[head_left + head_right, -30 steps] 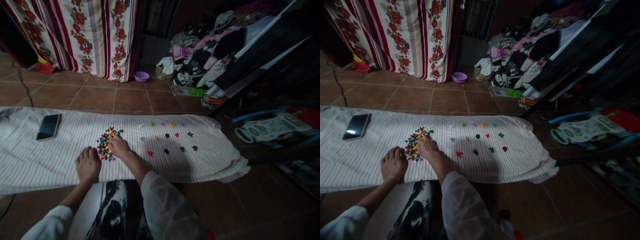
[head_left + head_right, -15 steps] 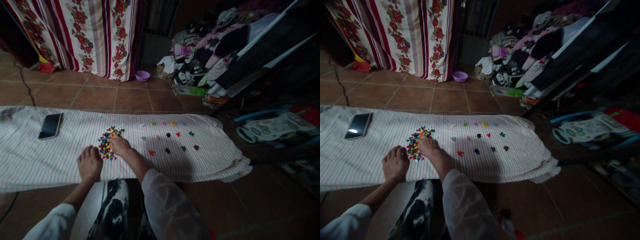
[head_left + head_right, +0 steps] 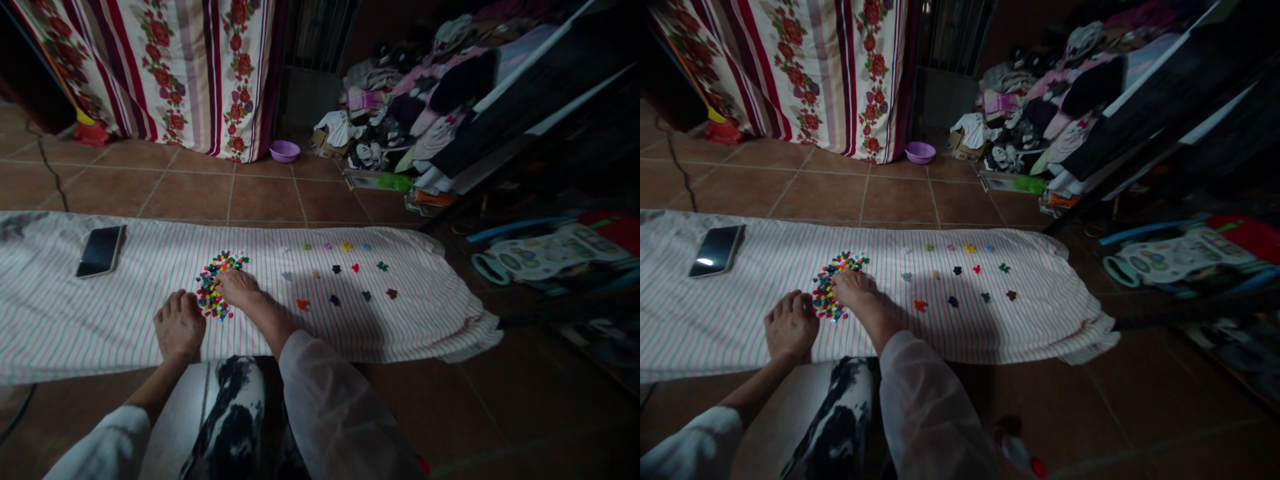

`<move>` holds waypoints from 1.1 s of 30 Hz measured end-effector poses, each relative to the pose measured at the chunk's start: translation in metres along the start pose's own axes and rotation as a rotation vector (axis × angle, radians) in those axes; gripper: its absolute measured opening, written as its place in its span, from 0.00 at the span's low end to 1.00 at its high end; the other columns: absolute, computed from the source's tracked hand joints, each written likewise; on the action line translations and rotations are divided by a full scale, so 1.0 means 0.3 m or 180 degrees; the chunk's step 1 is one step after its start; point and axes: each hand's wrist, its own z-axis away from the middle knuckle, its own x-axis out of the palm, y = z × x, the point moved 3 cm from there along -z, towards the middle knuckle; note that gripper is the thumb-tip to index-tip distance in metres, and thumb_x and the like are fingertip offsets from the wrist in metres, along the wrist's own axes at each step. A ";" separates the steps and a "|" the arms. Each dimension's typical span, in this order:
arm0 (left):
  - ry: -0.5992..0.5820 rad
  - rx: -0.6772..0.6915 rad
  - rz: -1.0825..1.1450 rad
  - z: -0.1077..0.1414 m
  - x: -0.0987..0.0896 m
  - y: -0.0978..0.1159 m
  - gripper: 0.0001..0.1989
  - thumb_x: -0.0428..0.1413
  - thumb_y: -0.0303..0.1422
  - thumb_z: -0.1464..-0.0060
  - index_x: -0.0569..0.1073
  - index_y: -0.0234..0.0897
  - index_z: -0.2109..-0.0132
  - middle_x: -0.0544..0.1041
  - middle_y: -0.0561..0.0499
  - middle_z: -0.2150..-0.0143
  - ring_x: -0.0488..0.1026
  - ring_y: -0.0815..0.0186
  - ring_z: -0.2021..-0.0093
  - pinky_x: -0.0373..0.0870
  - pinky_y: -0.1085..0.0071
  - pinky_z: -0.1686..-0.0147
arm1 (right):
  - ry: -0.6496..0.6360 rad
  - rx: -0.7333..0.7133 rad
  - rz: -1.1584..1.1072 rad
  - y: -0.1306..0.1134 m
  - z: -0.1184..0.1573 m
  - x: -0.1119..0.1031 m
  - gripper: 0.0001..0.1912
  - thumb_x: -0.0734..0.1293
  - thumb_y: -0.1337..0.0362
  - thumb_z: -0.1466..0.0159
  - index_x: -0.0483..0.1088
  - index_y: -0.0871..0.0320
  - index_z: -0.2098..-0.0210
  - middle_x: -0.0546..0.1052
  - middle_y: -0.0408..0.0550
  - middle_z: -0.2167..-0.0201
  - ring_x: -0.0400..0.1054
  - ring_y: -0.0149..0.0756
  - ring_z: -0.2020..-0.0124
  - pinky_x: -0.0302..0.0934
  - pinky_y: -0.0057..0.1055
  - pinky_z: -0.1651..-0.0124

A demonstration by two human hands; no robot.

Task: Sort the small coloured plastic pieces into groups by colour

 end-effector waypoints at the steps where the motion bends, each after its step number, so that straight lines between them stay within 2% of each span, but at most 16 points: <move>1: -0.0007 -0.0002 0.0013 -0.001 -0.003 0.002 0.13 0.47 0.31 0.44 0.70 0.36 0.53 0.71 0.40 0.43 0.66 0.53 0.44 0.60 0.57 0.49 | 0.0038 0.0011 -0.0017 0.001 0.001 0.000 0.11 0.62 0.58 0.35 0.74 0.47 0.57 0.76 0.42 0.54 0.72 0.35 0.55 0.66 0.31 0.54; 5: -0.0082 -0.0033 0.0091 -0.002 -0.010 0.005 0.14 0.47 0.31 0.45 0.71 0.36 0.53 0.71 0.40 0.43 0.65 0.53 0.43 0.59 0.56 0.48 | 0.0176 -0.0022 -0.0049 0.006 0.008 0.005 0.11 0.61 0.57 0.34 0.73 0.47 0.55 0.75 0.41 0.53 0.71 0.34 0.54 0.65 0.31 0.52; 17: -0.0222 -0.0057 0.0075 -0.002 -0.010 0.003 0.15 0.47 0.31 0.46 0.69 0.35 0.51 0.69 0.39 0.42 0.64 0.53 0.42 0.59 0.55 0.47 | 0.0033 -0.0057 0.0010 -0.014 0.018 -0.015 0.14 0.61 0.60 0.35 0.74 0.46 0.53 0.76 0.42 0.51 0.72 0.36 0.52 0.65 0.33 0.52; 27: -0.0154 -0.0053 0.0030 0.000 -0.008 0.003 0.14 0.47 0.31 0.45 0.69 0.35 0.52 0.70 0.40 0.42 0.65 0.53 0.42 0.59 0.56 0.47 | 0.0309 -0.0087 -0.0177 0.004 0.022 0.008 0.12 0.60 0.58 0.34 0.71 0.48 0.54 0.74 0.41 0.51 0.70 0.33 0.53 0.63 0.30 0.52; 33: -0.0107 -0.0027 0.0042 0.001 -0.003 -0.003 0.14 0.47 0.31 0.46 0.69 0.36 0.52 0.70 0.40 0.42 0.65 0.53 0.43 0.59 0.56 0.48 | 0.0532 -0.0124 -0.0394 -0.007 0.043 -0.008 0.11 0.60 0.59 0.34 0.70 0.49 0.55 0.74 0.41 0.53 0.70 0.32 0.55 0.63 0.28 0.53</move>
